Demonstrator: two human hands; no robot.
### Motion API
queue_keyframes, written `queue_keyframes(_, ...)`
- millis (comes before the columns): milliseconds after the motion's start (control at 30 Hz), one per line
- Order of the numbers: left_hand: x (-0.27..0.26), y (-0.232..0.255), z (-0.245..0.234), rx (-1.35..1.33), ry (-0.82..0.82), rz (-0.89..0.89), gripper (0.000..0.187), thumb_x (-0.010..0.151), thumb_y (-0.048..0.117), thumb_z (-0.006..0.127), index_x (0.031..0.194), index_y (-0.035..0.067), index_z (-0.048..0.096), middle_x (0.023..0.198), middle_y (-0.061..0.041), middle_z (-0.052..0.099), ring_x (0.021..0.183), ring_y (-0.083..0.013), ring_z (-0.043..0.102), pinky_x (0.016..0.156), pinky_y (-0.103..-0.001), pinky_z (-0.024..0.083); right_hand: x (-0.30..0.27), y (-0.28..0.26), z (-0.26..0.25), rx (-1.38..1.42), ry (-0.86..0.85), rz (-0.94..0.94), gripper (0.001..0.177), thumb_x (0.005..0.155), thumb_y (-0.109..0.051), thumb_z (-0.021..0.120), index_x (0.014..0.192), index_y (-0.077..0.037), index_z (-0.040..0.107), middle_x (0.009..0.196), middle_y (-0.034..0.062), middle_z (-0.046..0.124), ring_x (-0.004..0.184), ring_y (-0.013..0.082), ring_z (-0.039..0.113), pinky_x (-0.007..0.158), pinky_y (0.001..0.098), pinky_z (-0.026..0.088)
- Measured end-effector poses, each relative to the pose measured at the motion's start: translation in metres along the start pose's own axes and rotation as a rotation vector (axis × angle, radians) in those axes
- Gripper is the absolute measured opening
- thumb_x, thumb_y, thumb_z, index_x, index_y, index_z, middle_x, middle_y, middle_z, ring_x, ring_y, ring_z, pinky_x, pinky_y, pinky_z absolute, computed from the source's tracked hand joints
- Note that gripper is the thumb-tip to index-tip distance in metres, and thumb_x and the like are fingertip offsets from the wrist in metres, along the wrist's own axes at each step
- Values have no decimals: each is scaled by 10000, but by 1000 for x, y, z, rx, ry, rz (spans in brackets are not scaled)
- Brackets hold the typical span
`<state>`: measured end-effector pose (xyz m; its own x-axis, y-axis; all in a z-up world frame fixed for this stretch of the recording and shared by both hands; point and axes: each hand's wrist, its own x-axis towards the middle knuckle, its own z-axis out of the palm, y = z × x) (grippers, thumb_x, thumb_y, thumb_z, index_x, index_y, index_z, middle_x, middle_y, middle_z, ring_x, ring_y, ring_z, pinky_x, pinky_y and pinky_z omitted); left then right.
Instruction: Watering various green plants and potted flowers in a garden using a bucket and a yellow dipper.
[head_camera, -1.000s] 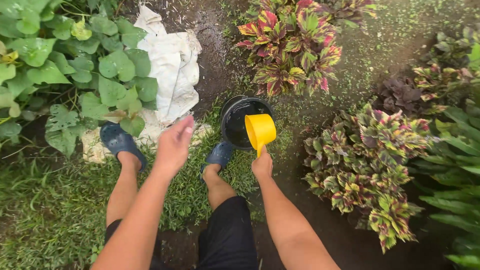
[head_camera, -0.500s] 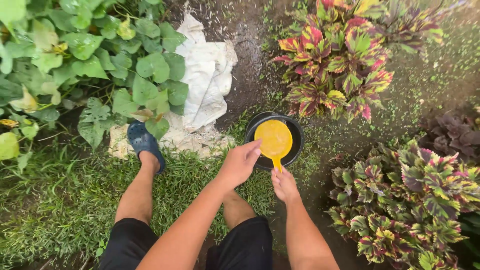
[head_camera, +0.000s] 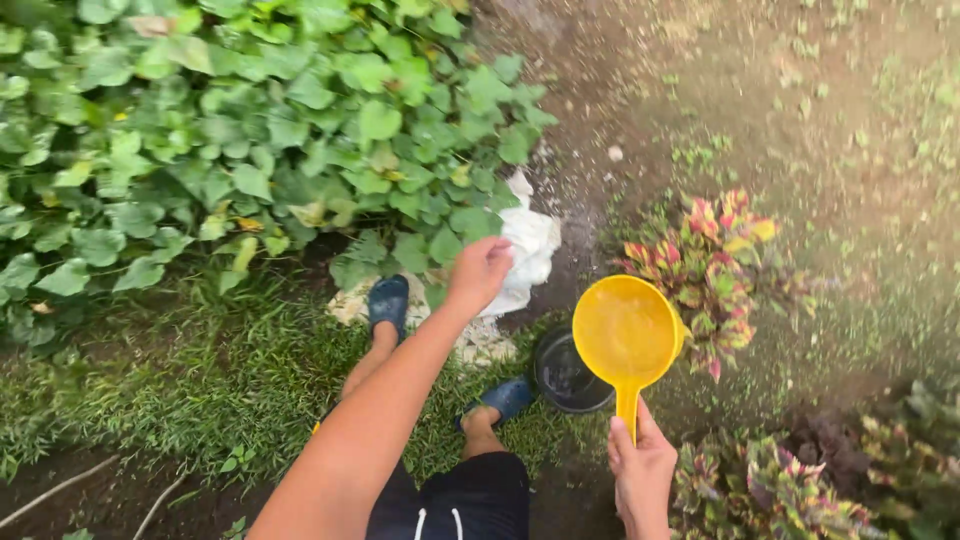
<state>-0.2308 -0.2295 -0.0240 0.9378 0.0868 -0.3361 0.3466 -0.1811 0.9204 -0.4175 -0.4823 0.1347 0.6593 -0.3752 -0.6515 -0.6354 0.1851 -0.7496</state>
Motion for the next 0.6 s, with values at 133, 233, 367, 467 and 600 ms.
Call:
queue_keyframes(133,86,14,-47,-27,99,11,309,881,229,719,1139,59,723,1005,-132,778,925,-248,770,830,-362,598,-31,-90,113,-178,-53,-108,630,904,45,613,1514,-62,497,771,-33,557,523,46,417,436,196,324)
queue_keyframes(233,136,40,-104,108,150,10,245,859,240,740,1047,86,768,970,-139,794,911,-259,760,845,-371,575,-53,-141,196,-185,-184,-208,608,924,38,624,1517,-47,518,761,-41,519,536,37,410,449,192,318)
queue_keyframes(367,135,142,-240,-6,374,149,130,915,179,619,870,105,715,688,-124,687,586,-290,675,583,-443,557,-70,-188,282,-195,-337,-266,577,935,32,619,1501,-35,527,769,-25,545,541,36,426,447,182,321)
queue_keyframes(467,147,172,-328,40,511,213,336,968,247,615,670,92,620,551,-57,580,451,-193,565,469,-363,486,-78,-213,311,20,-556,-97,494,956,-11,614,1444,-4,534,799,-4,551,527,21,405,410,156,283)
queue_keyframes(600,108,242,-436,111,484,120,585,1072,429,540,572,139,446,491,20,427,383,-93,316,329,-244,233,-88,-225,317,254,-830,172,419,997,-80,602,1400,-1,518,846,11,526,526,-8,349,376,125,235)
